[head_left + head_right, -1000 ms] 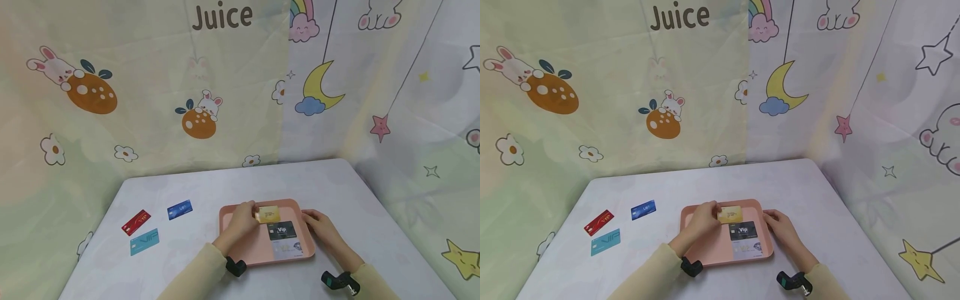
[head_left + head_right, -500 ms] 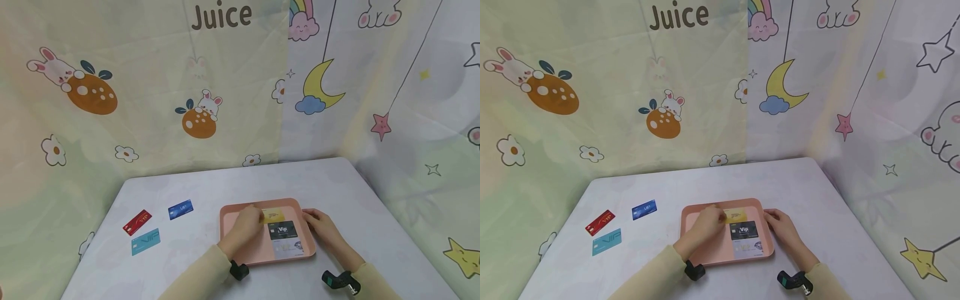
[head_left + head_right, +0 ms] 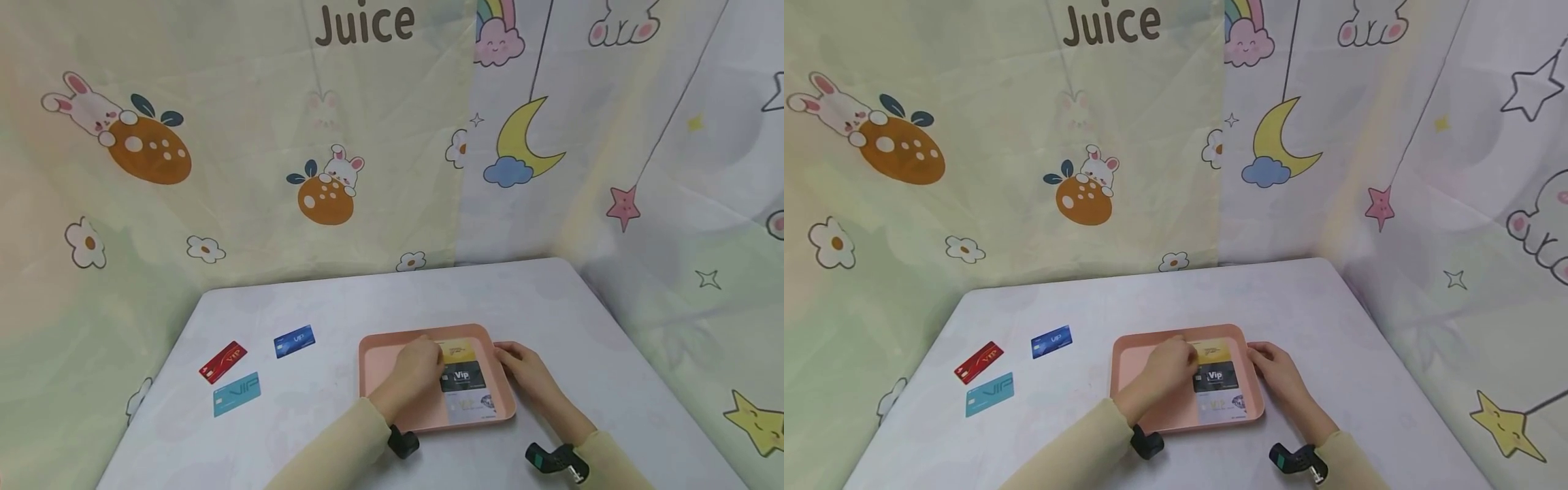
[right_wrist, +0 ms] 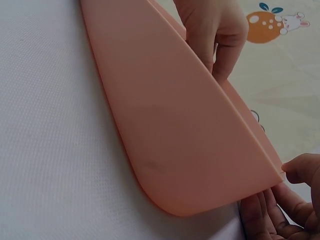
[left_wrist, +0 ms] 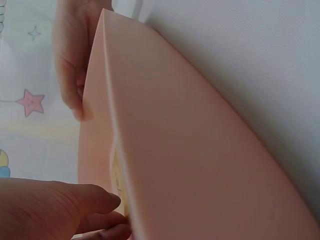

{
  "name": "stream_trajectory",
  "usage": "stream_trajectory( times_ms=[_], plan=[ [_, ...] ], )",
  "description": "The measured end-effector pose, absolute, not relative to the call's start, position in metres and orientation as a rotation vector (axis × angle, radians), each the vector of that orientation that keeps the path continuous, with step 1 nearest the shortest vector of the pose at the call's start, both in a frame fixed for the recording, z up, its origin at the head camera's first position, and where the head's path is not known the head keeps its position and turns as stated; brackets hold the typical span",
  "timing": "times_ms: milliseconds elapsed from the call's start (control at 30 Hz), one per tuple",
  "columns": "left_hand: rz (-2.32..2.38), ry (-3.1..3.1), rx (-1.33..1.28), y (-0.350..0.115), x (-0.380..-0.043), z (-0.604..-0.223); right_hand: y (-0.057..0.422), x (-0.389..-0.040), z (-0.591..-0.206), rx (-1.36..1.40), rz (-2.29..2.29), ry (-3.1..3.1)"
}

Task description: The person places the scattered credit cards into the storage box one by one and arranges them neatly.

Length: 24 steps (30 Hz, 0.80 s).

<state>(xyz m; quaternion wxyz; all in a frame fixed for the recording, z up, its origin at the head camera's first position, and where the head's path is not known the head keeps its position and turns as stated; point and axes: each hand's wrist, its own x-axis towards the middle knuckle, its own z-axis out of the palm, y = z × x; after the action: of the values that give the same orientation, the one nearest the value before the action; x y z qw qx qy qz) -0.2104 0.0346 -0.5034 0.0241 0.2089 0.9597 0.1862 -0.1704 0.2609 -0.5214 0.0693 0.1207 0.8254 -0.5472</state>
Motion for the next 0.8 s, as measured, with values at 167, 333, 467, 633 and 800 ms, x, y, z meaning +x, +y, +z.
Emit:
stream_trajectory(
  times_ms=[167, 333, 467, 633, 800],
  plan=[
    [0.588, 2.986, 0.669, 0.035, -0.211, -0.504, 0.26, -0.171, -0.521, 0.366, -1.645, 2.486],
    [0.636, 2.986, 0.68, 0.031, -0.209, -0.503, 0.261, -0.171, -0.521, 0.351, -1.645, 2.49],
    [0.693, 2.974, 0.66, 0.026, -0.208, -0.499, 0.261, -0.171, -0.522, 0.351, -1.644, 2.491],
    [0.742, 2.961, 0.616, 0.019, -0.207, -0.495, 0.261, -0.173, -0.523, 0.366, -1.643, 2.487],
    [0.795, 2.936, 0.553, 0.011, -0.205, -0.494, 0.261, -0.172, -0.522, 0.364, -1.626, 2.498]
  ],
)
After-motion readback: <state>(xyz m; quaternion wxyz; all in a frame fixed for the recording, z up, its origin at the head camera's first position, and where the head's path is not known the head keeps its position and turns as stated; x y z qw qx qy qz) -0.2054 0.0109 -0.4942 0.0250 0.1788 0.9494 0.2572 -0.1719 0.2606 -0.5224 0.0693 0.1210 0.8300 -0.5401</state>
